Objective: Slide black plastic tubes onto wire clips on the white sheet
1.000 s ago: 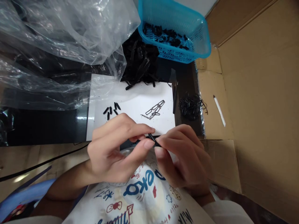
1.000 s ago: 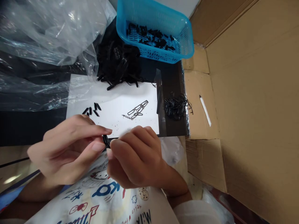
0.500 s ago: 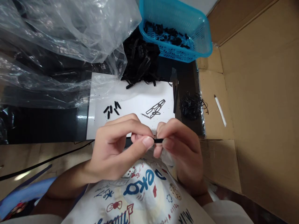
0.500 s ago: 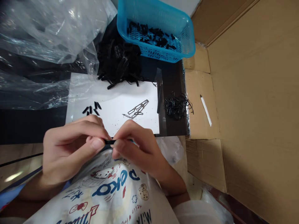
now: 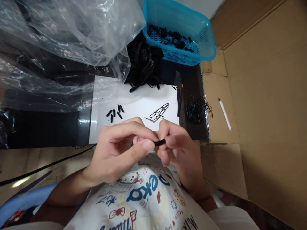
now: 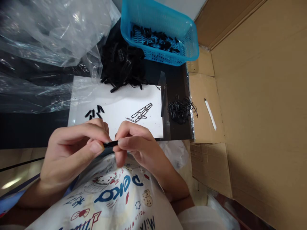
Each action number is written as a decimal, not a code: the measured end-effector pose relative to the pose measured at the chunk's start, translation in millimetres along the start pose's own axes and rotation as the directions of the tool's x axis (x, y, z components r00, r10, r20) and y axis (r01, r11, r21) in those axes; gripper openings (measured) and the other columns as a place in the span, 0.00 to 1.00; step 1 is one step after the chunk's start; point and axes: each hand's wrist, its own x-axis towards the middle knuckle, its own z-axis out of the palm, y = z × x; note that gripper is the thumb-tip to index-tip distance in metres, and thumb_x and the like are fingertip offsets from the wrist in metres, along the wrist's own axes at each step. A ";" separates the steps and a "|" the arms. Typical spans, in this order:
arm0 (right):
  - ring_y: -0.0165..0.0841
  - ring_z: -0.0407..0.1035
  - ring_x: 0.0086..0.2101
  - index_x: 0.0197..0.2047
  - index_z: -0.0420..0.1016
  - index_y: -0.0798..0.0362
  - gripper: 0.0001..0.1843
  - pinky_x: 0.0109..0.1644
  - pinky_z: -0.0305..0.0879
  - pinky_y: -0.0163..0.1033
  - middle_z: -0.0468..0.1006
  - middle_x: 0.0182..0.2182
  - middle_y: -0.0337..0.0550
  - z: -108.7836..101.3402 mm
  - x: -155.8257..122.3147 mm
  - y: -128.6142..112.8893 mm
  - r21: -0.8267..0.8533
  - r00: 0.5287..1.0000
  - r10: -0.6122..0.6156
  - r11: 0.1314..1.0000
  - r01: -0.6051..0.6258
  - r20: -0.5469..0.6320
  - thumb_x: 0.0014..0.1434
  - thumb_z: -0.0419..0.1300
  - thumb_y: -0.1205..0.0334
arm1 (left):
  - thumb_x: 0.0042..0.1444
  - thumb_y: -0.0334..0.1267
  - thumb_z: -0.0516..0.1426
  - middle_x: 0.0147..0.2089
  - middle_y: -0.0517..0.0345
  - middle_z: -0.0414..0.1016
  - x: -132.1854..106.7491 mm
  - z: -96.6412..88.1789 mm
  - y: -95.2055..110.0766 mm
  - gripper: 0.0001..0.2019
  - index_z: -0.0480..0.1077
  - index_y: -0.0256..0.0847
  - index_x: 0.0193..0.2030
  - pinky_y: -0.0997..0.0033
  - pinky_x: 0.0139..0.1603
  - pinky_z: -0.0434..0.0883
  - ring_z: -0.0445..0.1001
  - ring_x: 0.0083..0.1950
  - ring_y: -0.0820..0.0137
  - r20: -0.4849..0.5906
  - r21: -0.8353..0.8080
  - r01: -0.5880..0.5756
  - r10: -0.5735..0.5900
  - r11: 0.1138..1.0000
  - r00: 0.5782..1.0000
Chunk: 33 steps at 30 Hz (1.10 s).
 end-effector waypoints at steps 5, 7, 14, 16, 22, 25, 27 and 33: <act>0.27 0.60 0.17 0.30 0.68 0.51 0.08 0.27 0.62 0.35 0.69 0.16 0.32 -2.9 0.4 1.5 0.007 1.000 -0.011 1.000 0.011 0.005 0.59 0.59 0.58 | 0.59 0.34 0.60 0.25 0.58 0.67 -1.1 -0.4 -1.6 0.04 0.76 0.41 0.34 0.71 0.23 0.62 0.64 0.25 0.73 0.002 -0.022 -0.012 0.012 1.000 1.000; 0.27 0.62 0.19 0.31 0.69 0.51 0.07 0.29 0.62 0.35 0.70 0.17 0.33 -1.7 -1.6 1.5 0.011 1.000 -0.022 1.000 0.022 -0.008 0.60 0.58 0.60 | 0.59 0.35 0.60 0.25 0.58 0.68 -0.6 -0.5 -2.6 0.04 0.76 0.41 0.34 0.71 0.22 0.62 0.65 0.25 0.72 -0.003 -0.018 -0.025 0.025 1.000 1.000; 0.29 0.66 0.24 0.32 0.69 0.51 0.07 0.32 0.64 0.36 0.71 0.20 0.33 8.0 -8.4 4.7 -0.153 0.968 -0.200 0.972 0.176 -0.153 0.62 0.59 0.60 | 0.59 0.35 0.61 0.26 0.58 0.71 1.4 -1.0 -9.1 0.03 0.77 0.41 0.36 0.72 0.24 0.64 0.66 0.26 0.73 -0.051 0.001 -0.131 0.131 0.991 0.990; 0.28 0.67 0.26 0.33 0.70 0.51 0.07 0.35 0.65 0.36 0.71 0.21 0.33 8.9 -9.3 5.7 -0.244 0.942 -0.289 0.939 0.244 -0.169 0.62 0.61 0.60 | 0.59 0.34 0.61 0.26 0.58 0.71 1.5 -1.5 -10.8 0.03 0.77 0.40 0.36 0.72 0.25 0.64 0.67 0.26 0.74 -0.059 0.009 -0.148 0.148 0.989 0.987; 0.28 0.68 0.28 0.34 0.70 0.51 0.06 0.35 0.66 0.37 0.72 0.23 0.34 9.2 -11.0 5.0 -0.415 0.919 -0.377 0.859 0.300 -0.116 0.64 0.59 0.61 | 0.59 0.31 0.60 0.27 0.58 0.72 2.0 -2.3 -11.0 0.05 0.77 0.41 0.38 0.73 0.25 0.65 0.68 0.27 0.73 -0.039 0.000 -0.157 0.157 0.988 0.987; 0.29 0.67 0.25 0.34 0.68 0.50 0.07 0.33 0.65 0.37 0.70 0.21 0.34 11.2 -10.5 7.2 -0.361 0.920 -0.374 0.879 0.312 -0.117 0.64 0.57 0.60 | 0.60 0.31 0.58 0.26 0.58 0.70 2.0 -2.5 -10.2 0.06 0.77 0.41 0.38 0.72 0.24 0.64 0.67 0.27 0.72 -0.003 -0.064 -0.081 0.081 0.995 0.997; 0.29 0.66 0.24 0.34 0.67 0.50 0.07 0.31 0.64 0.37 0.70 0.20 0.34 11.6 -9.5 8.9 -0.317 0.926 -0.361 0.896 0.312 -0.109 0.64 0.57 0.59 | 0.61 0.33 0.58 0.25 0.57 0.68 1.7 -2.7 -10.1 0.06 0.77 0.42 0.38 0.72 0.24 0.64 0.66 0.27 0.72 0.025 -0.118 -0.026 0.029 0.993 0.999; 0.29 0.66 0.26 0.33 0.68 0.51 0.07 0.31 0.63 0.36 0.71 0.21 0.35 2.9 -5.1 6.8 -0.245 0.962 -0.273 0.933 0.263 -0.011 0.63 0.58 0.60 | 0.61 0.31 0.57 0.28 0.57 0.68 1.1 -0.8 -11.4 0.07 0.78 0.41 0.40 0.71 0.30 0.71 0.71 0.30 0.72 0.073 -0.356 0.041 -0.016 0.933 0.997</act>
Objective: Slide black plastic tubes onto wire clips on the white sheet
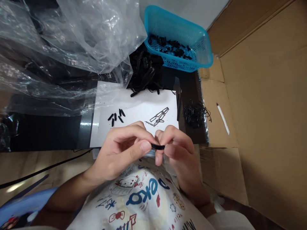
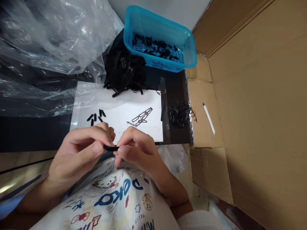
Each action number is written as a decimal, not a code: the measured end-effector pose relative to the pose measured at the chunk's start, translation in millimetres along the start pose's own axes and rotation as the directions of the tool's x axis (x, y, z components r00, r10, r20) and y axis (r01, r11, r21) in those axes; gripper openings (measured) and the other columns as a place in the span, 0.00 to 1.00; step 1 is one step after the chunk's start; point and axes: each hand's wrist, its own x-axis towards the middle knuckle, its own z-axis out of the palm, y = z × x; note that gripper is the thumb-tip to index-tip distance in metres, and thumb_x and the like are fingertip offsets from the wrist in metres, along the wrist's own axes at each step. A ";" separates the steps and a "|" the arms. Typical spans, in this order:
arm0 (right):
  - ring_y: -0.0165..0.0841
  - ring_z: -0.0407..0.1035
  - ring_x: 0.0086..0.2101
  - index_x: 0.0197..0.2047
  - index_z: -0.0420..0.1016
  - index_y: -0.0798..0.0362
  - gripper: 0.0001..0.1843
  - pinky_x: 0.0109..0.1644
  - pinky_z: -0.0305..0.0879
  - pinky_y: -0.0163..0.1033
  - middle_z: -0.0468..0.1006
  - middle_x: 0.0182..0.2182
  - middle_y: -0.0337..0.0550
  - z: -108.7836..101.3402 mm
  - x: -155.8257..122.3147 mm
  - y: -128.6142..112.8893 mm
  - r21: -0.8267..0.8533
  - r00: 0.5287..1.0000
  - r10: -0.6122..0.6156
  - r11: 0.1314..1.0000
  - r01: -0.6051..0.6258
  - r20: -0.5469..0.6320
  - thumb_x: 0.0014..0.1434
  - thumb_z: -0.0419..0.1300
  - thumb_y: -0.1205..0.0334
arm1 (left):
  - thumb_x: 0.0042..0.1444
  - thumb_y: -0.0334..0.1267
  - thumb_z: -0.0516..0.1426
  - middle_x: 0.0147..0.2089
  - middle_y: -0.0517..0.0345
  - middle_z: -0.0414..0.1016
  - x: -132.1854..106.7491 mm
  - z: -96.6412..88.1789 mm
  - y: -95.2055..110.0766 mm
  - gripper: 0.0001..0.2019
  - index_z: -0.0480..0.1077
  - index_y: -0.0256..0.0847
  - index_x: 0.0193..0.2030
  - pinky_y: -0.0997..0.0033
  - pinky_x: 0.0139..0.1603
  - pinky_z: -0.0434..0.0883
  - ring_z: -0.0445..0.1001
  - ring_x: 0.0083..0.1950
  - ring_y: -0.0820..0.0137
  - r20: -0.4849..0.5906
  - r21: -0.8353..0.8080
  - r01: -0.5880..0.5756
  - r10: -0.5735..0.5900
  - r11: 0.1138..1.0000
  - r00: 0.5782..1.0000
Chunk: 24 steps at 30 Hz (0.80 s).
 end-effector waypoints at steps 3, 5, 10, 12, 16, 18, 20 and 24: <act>0.30 0.65 0.26 0.30 0.66 0.51 0.09 0.30 0.61 0.36 0.69 0.21 0.34 -0.9 1.0 1.2 0.029 0.998 0.057 0.998 -0.057 0.002 0.60 0.60 0.58 | 0.62 0.31 0.57 0.29 0.55 0.70 -0.1 2.3 -0.9 0.08 0.78 0.40 0.41 0.71 0.34 0.74 0.73 0.32 0.71 0.037 -0.130 0.039 -0.035 0.991 0.999; 0.29 0.62 0.24 0.30 0.65 0.51 0.10 0.29 0.58 0.35 0.69 0.20 0.34 0.7 1.1 3.6 0.089 0.992 0.104 0.991 -0.097 -0.067 0.59 0.61 0.58 | 0.62 0.31 0.57 0.30 0.55 0.72 -0.3 3.7 -1.4 0.07 0.78 0.40 0.41 0.71 0.35 0.74 0.73 0.33 0.71 0.036 -0.202 0.082 -0.076 0.976 0.996; 0.29 0.63 0.24 0.32 0.66 0.51 0.11 0.30 0.60 0.35 0.72 0.20 0.34 -2.2 4.1 13.0 0.160 0.994 0.110 0.981 -0.112 0.017 0.58 0.62 0.55 | 0.61 0.33 0.58 0.29 0.56 0.71 -1.2 5.4 -3.1 0.06 0.78 0.39 0.38 0.74 0.33 0.72 0.74 0.31 0.72 0.032 -0.295 0.165 -0.163 0.941 0.986; 0.29 0.64 0.25 0.32 0.66 0.51 0.11 0.32 0.62 0.36 0.72 0.21 0.34 -4.8 5.3 15.3 0.171 0.993 0.110 0.979 -0.115 0.037 0.57 0.63 0.55 | 0.61 0.33 0.58 0.29 0.56 0.71 -1.8 5.7 -3.5 0.06 0.78 0.39 0.37 0.73 0.32 0.71 0.73 0.30 0.72 0.012 -0.285 0.173 -0.177 0.943 0.984; 0.30 0.65 0.26 0.32 0.67 0.52 0.13 0.32 0.61 0.36 0.71 0.22 0.35 -5.9 3.7 11.6 0.127 0.985 0.173 0.977 -0.173 0.014 0.59 0.61 0.52 | 0.62 0.37 0.58 0.29 0.58 0.72 -2.3 3.6 -1.7 0.06 0.77 0.42 0.37 0.72 0.31 0.70 0.73 0.30 0.72 0.001 -0.187 0.181 -0.184 0.966 0.983; 0.31 0.65 0.27 0.32 0.67 0.51 0.13 0.32 0.60 0.36 0.71 0.24 0.37 -5.7 1.2 5.4 0.042 0.979 0.201 0.979 -0.200 -0.036 0.61 0.59 0.51 | 0.63 0.35 0.57 0.29 0.59 0.72 -1.7 0.6 0.6 0.06 0.76 0.42 0.37 0.74 0.32 0.69 0.72 0.30 0.73 -0.025 0.005 0.094 -0.094 0.996 0.995; 0.31 0.65 0.29 0.33 0.69 0.51 0.10 0.34 0.60 0.36 0.71 0.26 0.37 -6.4 -1.0 -2.5 -0.088 0.984 0.159 0.982 -0.166 -0.075 0.61 0.59 0.54 | 0.61 0.30 0.58 0.29 0.60 0.72 -0.4 -2.8 3.4 0.05 0.76 0.41 0.37 0.75 0.31 0.68 0.70 0.30 0.75 -0.039 0.282 -0.056 0.070 0.958 0.997; 0.30 0.64 0.31 0.35 0.70 0.51 0.03 0.37 0.60 0.37 0.71 0.28 0.36 -7.5 -2.5 -15.1 -0.350 0.999 0.018 0.936 -0.026 -0.026 0.61 0.57 0.65 | 0.57 0.25 0.59 0.28 0.62 0.71 2.5 -6.4 6.6 0.06 0.75 0.39 0.35 0.75 0.30 0.66 0.67 0.29 0.77 0.031 0.534 -0.192 0.209 0.823 0.978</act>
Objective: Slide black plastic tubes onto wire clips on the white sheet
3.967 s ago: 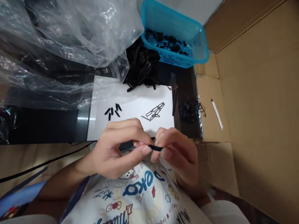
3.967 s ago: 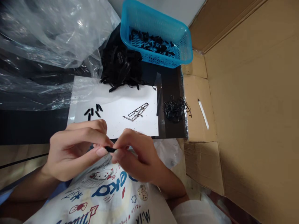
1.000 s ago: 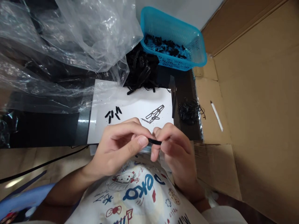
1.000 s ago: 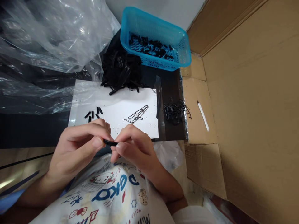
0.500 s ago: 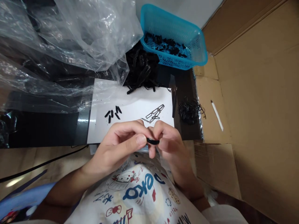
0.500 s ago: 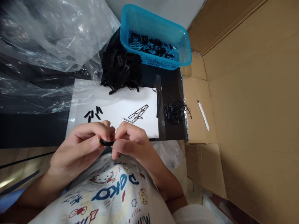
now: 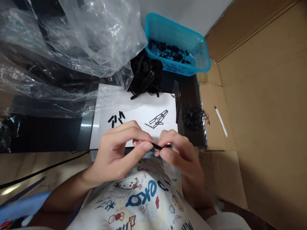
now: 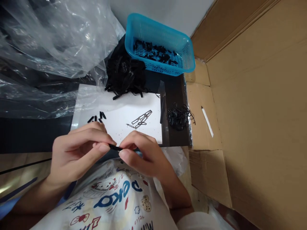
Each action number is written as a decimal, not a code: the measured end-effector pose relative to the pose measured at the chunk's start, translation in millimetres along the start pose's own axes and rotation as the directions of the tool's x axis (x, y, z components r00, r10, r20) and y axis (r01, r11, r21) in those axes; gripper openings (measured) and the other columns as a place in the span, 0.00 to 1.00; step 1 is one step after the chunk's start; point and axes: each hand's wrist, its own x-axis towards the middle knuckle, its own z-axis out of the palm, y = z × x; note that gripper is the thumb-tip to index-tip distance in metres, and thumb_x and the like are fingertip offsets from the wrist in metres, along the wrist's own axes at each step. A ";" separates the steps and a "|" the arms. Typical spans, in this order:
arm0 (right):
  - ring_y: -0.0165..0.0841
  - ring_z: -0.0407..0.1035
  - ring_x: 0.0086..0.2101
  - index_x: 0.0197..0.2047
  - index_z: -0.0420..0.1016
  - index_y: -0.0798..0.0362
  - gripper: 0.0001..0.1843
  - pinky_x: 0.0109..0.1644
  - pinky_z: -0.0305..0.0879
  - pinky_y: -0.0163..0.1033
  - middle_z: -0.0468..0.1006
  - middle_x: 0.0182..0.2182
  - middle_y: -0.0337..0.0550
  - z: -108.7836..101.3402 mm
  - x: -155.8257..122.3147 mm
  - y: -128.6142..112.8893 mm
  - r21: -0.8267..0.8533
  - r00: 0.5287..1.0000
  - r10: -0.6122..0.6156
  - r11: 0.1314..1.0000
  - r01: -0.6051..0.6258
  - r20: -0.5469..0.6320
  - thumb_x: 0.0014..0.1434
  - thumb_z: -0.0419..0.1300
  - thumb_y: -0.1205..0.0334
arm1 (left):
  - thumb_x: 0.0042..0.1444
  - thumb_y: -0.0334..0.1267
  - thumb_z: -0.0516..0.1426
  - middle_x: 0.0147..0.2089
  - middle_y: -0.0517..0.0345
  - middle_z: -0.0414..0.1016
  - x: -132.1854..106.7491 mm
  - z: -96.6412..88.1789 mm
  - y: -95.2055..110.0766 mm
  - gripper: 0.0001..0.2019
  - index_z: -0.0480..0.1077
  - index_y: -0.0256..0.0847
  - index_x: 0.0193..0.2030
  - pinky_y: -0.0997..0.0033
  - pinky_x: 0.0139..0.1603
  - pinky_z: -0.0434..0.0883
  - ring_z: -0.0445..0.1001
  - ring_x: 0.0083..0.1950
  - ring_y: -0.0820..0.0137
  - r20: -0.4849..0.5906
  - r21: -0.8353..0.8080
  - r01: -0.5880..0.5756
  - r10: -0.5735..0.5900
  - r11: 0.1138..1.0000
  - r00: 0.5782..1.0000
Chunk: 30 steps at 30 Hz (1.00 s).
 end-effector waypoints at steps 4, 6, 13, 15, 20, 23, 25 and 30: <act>0.28 0.64 0.28 0.32 0.67 0.51 0.06 0.34 0.60 0.36 0.70 0.26 0.35 4.3 0.0 1.4 -0.061 0.999 -0.041 0.997 0.042 0.022 0.62 0.56 0.68 | 0.59 0.26 0.58 0.30 0.62 0.72 -0.3 3.9 -0.7 0.06 0.74 0.39 0.39 0.76 0.31 0.66 0.67 0.31 0.76 -0.036 -0.032 0.007 -0.008 0.999 0.999; 0.27 0.64 0.27 0.32 0.66 0.51 0.06 0.32 0.61 0.35 0.70 0.26 0.34 8.1 -0.1 5.5 -0.030 0.999 -0.030 0.999 0.030 0.015 0.62 0.55 0.67 | 0.58 0.26 0.58 0.30 0.62 0.72 -1.8 6.3 -0.9 0.06 0.74 0.39 0.39 0.77 0.31 0.66 0.67 0.31 0.77 -0.067 -0.048 0.010 -0.013 0.999 0.998; 0.29 0.65 0.30 0.34 0.66 0.52 0.04 0.37 0.62 0.35 0.71 0.28 0.37 -5.6 10.9 -5.6 -0.343 0.978 -0.102 0.926 0.159 0.181 0.62 0.53 0.68 | 0.58 0.26 0.59 0.30 0.61 0.71 -5.2 -5.1 -1.1 0.06 0.74 0.39 0.39 0.75 0.32 0.66 0.68 0.31 0.76 0.035 0.021 -0.006 0.005 1.000 0.999; 0.28 0.65 0.30 0.34 0.66 0.53 0.04 0.37 0.61 0.35 0.70 0.28 0.37 -14.6 18.8 -13.6 -0.440 0.957 -0.147 0.863 0.248 0.250 0.62 0.53 0.69 | 0.58 0.25 0.59 0.30 0.61 0.71 -4.8 -11.1 -2.0 0.06 0.74 0.39 0.39 0.74 0.33 0.67 0.69 0.32 0.75 0.084 0.067 -0.021 0.015 0.998 0.996; 0.26 0.67 0.29 0.35 0.67 0.53 0.01 0.34 0.62 0.31 0.71 0.28 0.35 -19.4 34.3 -16.6 -0.440 0.931 -0.006 0.880 0.179 0.365 0.60 0.56 0.68 | 0.57 0.25 0.59 0.30 0.62 0.70 -4.2 -15.1 -7.7 0.07 0.73 0.39 0.39 0.74 0.32 0.66 0.68 0.31 0.75 0.030 0.082 -0.090 0.088 0.993 0.996; 0.25 0.66 0.28 0.35 0.66 0.52 0.02 0.33 0.62 0.30 0.70 0.28 0.35 -11.1 37.0 -8.8 -0.336 0.938 -0.066 0.923 0.187 0.341 0.61 0.55 0.67 | 0.57 0.24 0.59 0.31 0.61 0.71 -5.1 -13.3 -13.4 0.08 0.74 0.40 0.40 0.73 0.31 0.66 0.68 0.31 0.74 -0.075 0.084 -0.149 0.156 0.985 0.985; 0.25 0.64 0.28 0.32 0.64 0.52 0.05 0.32 0.60 0.31 0.68 0.26 0.34 -6.7 38.6 -5.2 -0.326 0.940 -0.195 0.901 0.285 0.281 0.61 0.55 0.68 | 0.56 0.24 0.59 0.32 0.59 0.72 -5.3 -14.4 -16.6 0.09 0.73 0.40 0.41 0.72 0.32 0.66 0.69 0.32 0.73 -0.100 0.102 -0.176 0.186 0.979 0.977; 0.26 0.61 0.27 0.29 0.62 0.53 0.07 0.32 0.57 0.32 0.65 0.24 0.34 -7.6 47.1 -9.4 -0.398 0.892 -0.315 0.810 0.431 0.323 0.58 0.54 0.70 | 0.55 0.24 0.59 0.34 0.58 0.71 -0.2 -24.0 -13.1 0.09 0.72 0.40 0.41 0.69 0.35 0.66 0.69 0.35 0.71 -0.015 0.192 -0.191 0.197 0.963 0.980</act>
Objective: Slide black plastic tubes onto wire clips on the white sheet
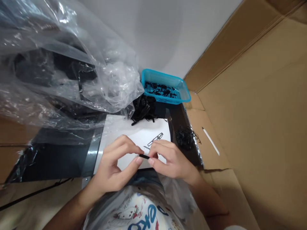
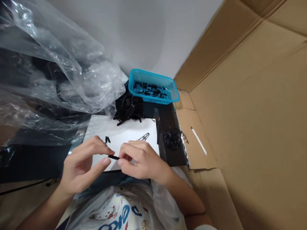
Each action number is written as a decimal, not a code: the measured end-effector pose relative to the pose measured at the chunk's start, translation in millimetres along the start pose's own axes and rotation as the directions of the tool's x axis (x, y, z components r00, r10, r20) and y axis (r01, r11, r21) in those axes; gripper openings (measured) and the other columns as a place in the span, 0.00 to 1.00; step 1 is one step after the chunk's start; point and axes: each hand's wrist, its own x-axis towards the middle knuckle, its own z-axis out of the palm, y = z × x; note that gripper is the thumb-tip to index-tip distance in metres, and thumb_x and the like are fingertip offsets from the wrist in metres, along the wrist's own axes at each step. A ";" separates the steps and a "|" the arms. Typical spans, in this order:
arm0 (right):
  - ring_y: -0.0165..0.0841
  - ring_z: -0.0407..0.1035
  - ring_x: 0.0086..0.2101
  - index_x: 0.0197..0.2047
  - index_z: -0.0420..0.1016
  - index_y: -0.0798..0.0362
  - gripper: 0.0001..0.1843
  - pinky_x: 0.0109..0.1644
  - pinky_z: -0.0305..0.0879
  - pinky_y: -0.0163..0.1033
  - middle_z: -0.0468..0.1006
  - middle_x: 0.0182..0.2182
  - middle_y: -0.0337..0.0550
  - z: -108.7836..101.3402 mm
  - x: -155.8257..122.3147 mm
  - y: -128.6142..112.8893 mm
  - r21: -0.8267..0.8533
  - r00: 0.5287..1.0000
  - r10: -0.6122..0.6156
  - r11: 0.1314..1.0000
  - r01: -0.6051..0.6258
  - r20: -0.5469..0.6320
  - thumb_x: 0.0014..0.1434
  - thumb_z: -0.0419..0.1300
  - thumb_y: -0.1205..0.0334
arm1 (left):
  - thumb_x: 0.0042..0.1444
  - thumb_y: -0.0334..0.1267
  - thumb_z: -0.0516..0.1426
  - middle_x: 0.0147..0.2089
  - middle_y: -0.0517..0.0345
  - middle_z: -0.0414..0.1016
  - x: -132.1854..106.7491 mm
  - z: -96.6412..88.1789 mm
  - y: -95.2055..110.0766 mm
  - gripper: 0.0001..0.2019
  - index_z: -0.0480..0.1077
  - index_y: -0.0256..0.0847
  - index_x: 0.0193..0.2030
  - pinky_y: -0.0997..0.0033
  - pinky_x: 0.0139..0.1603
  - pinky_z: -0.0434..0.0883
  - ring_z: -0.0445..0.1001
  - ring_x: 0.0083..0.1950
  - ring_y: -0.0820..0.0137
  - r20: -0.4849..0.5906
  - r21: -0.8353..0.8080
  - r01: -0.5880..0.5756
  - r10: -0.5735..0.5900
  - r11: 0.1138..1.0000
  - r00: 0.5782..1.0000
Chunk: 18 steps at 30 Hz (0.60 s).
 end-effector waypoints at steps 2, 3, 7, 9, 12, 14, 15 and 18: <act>0.26 0.62 0.26 0.30 0.63 0.52 0.06 0.31 0.58 0.31 0.66 0.24 0.34 0.5 2.5 0.1 0.059 1.000 0.028 0.998 -0.029 0.013 0.58 0.55 0.70 | 0.56 0.24 0.58 0.33 0.59 0.71 4.8 -0.6 4.3 0.08 0.72 0.40 0.40 0.71 0.34 0.66 0.69 0.34 0.72 -0.008 -0.022 0.019 -0.019 1.000 1.000; 0.25 0.62 0.26 0.30 0.64 0.52 0.06 0.30 0.58 0.30 0.67 0.24 0.34 2.9 3.0 0.3 0.091 0.999 0.049 0.995 -0.048 -0.009 0.58 0.55 0.69 | 0.57 0.25 0.58 0.32 0.60 0.71 7.0 0.8 6.6 0.08 0.73 0.41 0.39 0.73 0.33 0.66 0.69 0.33 0.73 -0.044 -0.041 0.035 -0.036 0.999 0.998; 0.26 0.63 0.25 0.31 0.63 0.52 0.05 0.31 0.59 0.31 0.68 0.25 0.34 17.9 0.0 3.1 0.079 0.980 0.073 0.995 -0.059 -0.187 0.60 0.54 0.66 | 0.58 0.27 0.58 0.29 0.60 0.71 12.7 10.4 11.3 0.06 0.74 0.40 0.37 0.76 0.27 0.65 0.69 0.30 0.73 -0.203 -0.086 0.063 -0.079 0.994 0.976; 0.27 0.64 0.27 0.32 0.64 0.52 0.07 0.32 0.60 0.32 0.69 0.25 0.36 19.0 -1.8 4.1 0.097 0.983 0.116 0.990 -0.103 -0.141 0.62 0.53 0.62 | 0.58 0.27 0.58 0.28 0.59 0.72 13.2 11.9 10.1 0.05 0.74 0.40 0.37 0.75 0.28 0.66 0.69 0.30 0.73 -0.190 -0.078 0.009 -0.024 0.997 0.981; 0.28 0.67 0.30 0.33 0.65 0.53 0.14 0.36 0.61 0.33 0.71 0.28 0.38 7.4 -0.6 2.1 0.221 0.967 0.242 0.942 -0.253 0.076 0.68 0.48 0.55 | 0.58 0.25 0.57 0.31 0.57 0.73 12.9 7.0 7.5 0.07 0.73 0.39 0.40 0.73 0.32 0.67 0.70 0.32 0.71 -0.078 -0.028 -0.071 0.069 0.997 0.995; 0.29 0.67 0.31 0.33 0.65 0.53 0.18 0.38 0.61 0.34 0.71 0.28 0.39 -3.4 3.0 -0.7 0.204 0.946 0.270 0.931 -0.304 0.178 0.69 0.46 0.53 | 0.58 0.24 0.56 0.31 0.56 0.73 13.4 2.3 6.4 0.07 0.73 0.39 0.40 0.73 0.33 0.67 0.70 0.32 0.71 0.013 0.001 -0.069 0.069 0.998 0.998; 0.29 0.67 0.31 0.32 0.64 0.53 0.18 0.38 0.60 0.34 0.70 0.28 0.39 -7.5 5.0 -1.8 0.153 0.940 0.270 0.940 -0.304 0.211 0.69 0.45 0.52 | 0.59 0.25 0.56 0.31 0.57 0.73 13.9 0.5 6.0 0.07 0.72 0.39 0.39 0.73 0.33 0.66 0.70 0.32 0.71 0.049 0.006 -0.054 0.053 0.999 0.997; 0.30 0.66 0.31 0.30 0.62 0.53 0.17 0.38 0.59 0.35 0.69 0.27 0.39 -10.6 9.0 0.3 0.009 0.927 0.268 0.960 -0.280 0.261 0.68 0.45 0.55 | 0.61 0.27 0.55 0.29 0.58 0.72 13.9 -0.8 3.8 0.05 0.72 0.39 0.36 0.74 0.32 0.66 0.70 0.31 0.72 0.089 -0.008 0.020 -0.019 1.000 0.996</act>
